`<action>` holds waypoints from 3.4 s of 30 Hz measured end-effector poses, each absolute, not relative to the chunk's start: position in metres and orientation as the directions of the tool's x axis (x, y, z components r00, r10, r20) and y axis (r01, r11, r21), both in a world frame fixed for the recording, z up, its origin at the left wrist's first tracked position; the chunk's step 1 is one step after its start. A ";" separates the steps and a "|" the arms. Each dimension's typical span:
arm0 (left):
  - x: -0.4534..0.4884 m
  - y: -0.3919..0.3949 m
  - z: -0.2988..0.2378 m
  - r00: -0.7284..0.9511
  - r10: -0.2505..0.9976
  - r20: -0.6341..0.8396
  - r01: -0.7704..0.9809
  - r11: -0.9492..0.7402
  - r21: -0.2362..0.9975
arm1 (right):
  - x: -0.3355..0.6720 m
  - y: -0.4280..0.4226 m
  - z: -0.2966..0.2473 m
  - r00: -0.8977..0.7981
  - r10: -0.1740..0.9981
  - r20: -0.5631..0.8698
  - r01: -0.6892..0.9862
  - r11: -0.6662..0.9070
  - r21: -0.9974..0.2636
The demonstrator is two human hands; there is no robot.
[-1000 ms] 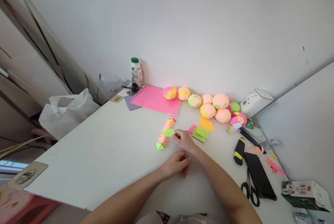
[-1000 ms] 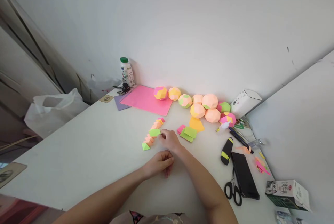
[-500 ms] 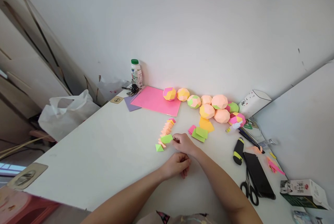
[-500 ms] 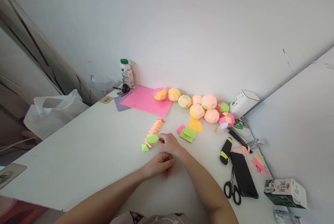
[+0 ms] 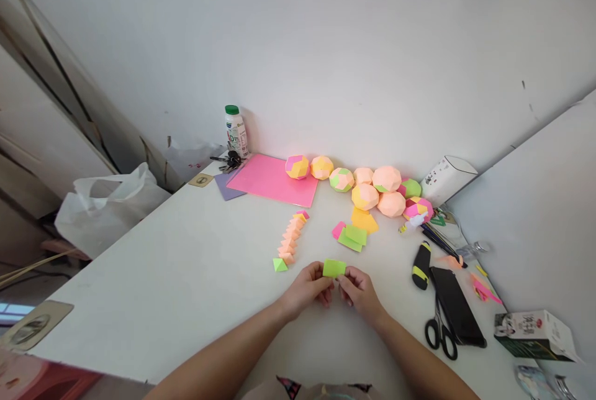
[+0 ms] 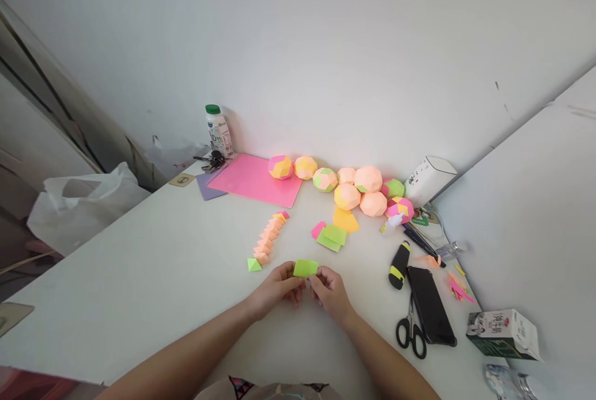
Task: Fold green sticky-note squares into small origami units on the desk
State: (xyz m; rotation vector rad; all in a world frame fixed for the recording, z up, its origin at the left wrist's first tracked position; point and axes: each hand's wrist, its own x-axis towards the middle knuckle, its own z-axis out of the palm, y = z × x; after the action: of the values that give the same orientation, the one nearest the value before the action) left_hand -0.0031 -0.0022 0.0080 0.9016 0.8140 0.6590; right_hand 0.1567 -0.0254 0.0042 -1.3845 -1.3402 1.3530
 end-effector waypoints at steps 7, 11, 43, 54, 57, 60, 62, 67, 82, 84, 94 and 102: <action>-0.008 -0.002 0.013 0.587 0.757 -0.287 -0.207 0.483 0.851 | 0.151 -0.029 -0.007 -0.088 0.988 -0.126 0.122 -0.115 -0.986; -0.008 -0.001 0.013 0.618 0.734 -0.284 -0.186 0.486 0.854 | 0.152 -0.029 -0.007 -0.089 0.986 -0.143 0.121 -0.131 -0.984; 0.000 -0.009 0.005 0.517 0.796 -0.313 -0.057 0.398 0.916 | 0.150 -0.032 0.000 -0.190 0.982 0.012 0.098 0.032 -0.995; 0.001 -0.010 0.007 0.509 0.792 -0.338 -0.022 0.405 0.914 | 0.151 -0.032 -0.001 -0.229 0.973 0.025 0.105 0.051 -0.993; 0.001 -0.010 0.008 0.509 0.792 -0.336 -0.021 0.402 0.915 | 0.150 -0.033 -0.001 -0.247 0.969 0.020 0.079 0.041 -0.996; 0.002 -0.010 0.008 0.507 0.793 -0.338 -0.017 0.401 0.916 | 0.150 -0.033 -0.002 -0.242 0.970 0.027 0.072 0.046 -0.996; 0.001 -0.010 0.008 0.508 0.792 -0.339 -0.015 0.402 0.916 | 0.151 -0.033 -0.002 -0.246 0.969 0.031 0.067 0.049 -0.997; 0.001 -0.010 0.006 0.523 0.787 -0.326 -0.023 0.396 0.918 | 0.151 -0.032 -0.003 -0.216 0.976 0.023 0.105 0.046 -0.993; 0.005 -0.011 0.003 0.498 0.804 -0.324 -0.022 0.386 0.922 | 0.151 -0.032 -0.002 -0.206 0.978 0.022 0.134 0.050 -0.990; 0.004 -0.012 0.004 0.498 0.803 -0.327 -0.022 0.389 0.921 | 0.151 -0.031 -0.003 -0.207 0.978 0.028 0.132 0.056 -0.990; 0.000 -0.013 0.010 0.500 0.799 -0.335 -0.022 0.399 0.917 | 0.150 -0.033 0.002 -0.225 0.974 0.002 0.088 0.022 -0.996; -0.001 -0.013 0.007 0.514 0.807 -0.292 -0.063 0.375 0.925 | 0.152 -0.032 -0.001 -0.203 0.978 -0.055 0.104 -0.035 -0.994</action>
State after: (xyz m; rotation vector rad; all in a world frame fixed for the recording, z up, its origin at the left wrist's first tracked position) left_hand -0.0006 -0.0132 0.0068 1.0420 0.8648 0.6560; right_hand 0.1523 -0.0324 -0.0006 -1.2129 -1.4160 1.3466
